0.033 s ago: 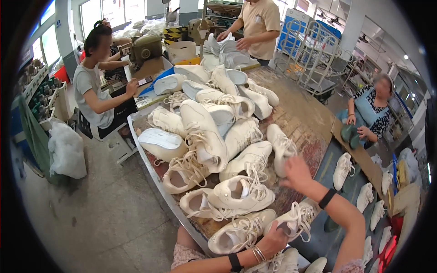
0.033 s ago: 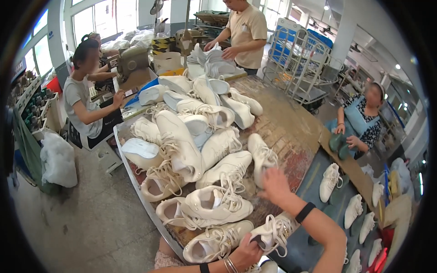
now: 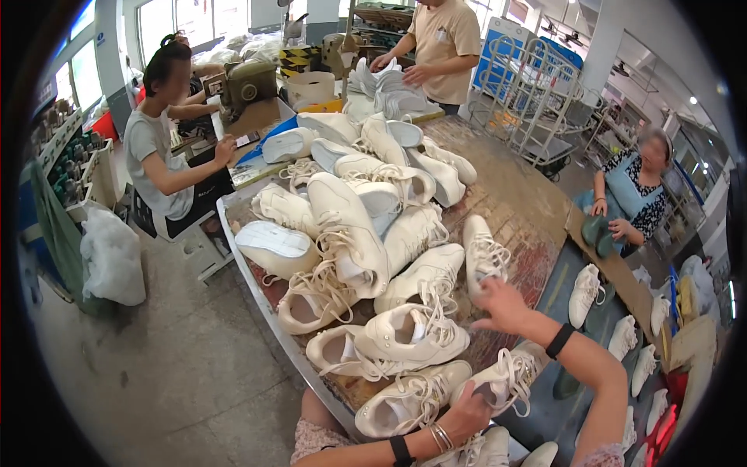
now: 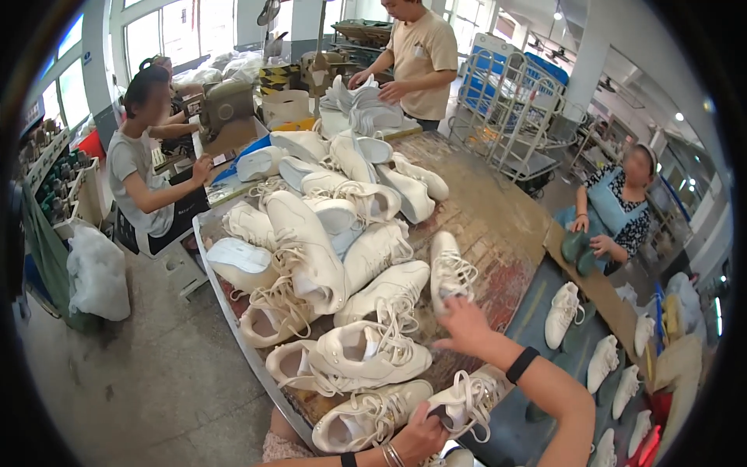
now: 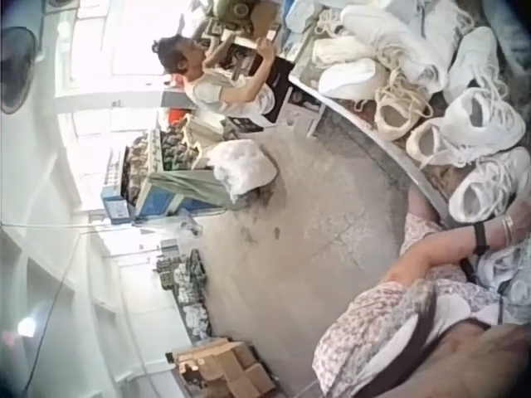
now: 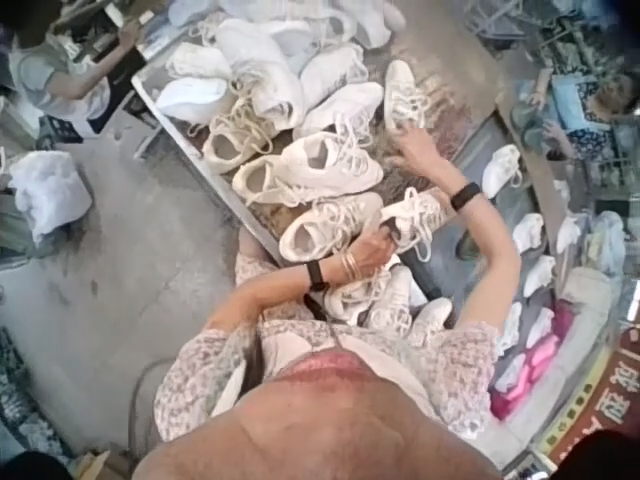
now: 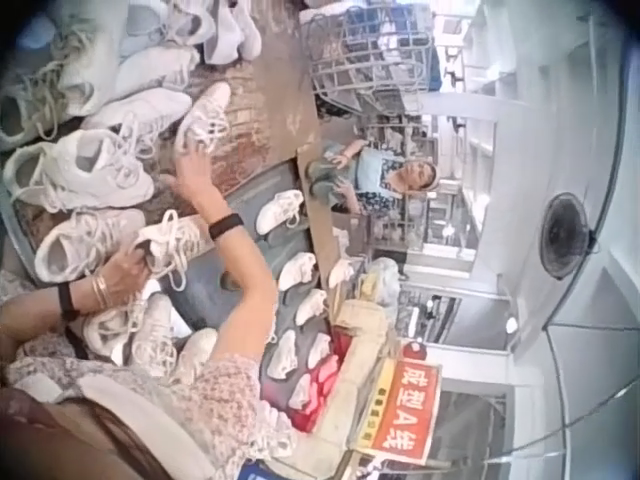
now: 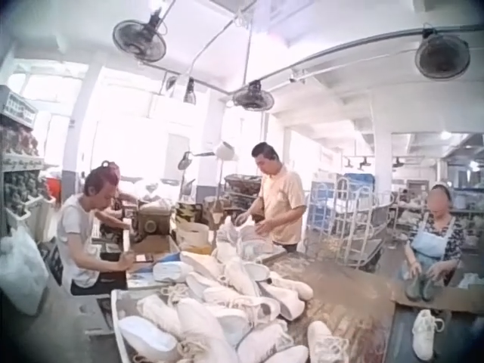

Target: Sorting and moving white shoes from a large pile onto a conveyor belt.

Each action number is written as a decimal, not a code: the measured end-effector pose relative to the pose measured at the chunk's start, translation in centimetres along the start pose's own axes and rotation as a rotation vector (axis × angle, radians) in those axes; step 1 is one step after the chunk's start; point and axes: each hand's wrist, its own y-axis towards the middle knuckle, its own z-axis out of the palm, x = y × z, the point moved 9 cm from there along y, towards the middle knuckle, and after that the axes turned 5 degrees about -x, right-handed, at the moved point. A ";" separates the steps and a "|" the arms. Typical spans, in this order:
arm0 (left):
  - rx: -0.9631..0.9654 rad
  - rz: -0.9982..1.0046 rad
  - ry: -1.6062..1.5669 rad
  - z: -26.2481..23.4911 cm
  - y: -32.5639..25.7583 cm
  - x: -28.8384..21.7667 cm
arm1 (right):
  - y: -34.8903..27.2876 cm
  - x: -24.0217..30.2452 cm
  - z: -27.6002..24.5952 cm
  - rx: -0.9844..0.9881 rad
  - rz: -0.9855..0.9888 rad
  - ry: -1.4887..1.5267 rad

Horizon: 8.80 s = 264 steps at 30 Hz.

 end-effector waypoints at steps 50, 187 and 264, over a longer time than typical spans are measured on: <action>0.170 -0.030 0.246 0.0 1.5 -0.9 | -39.4 -0.1 -0.1 -0.187 1.295 0.271; -0.222 -0.534 0.114 -7.6 2.3 22.8 | -5.7 10.0 -14.1 -0.221 -0.398 -0.383; -0.158 -0.466 0.306 -11.8 0.4 34.8 | 12.4 -9.0 -7.6 -0.028 0.218 0.887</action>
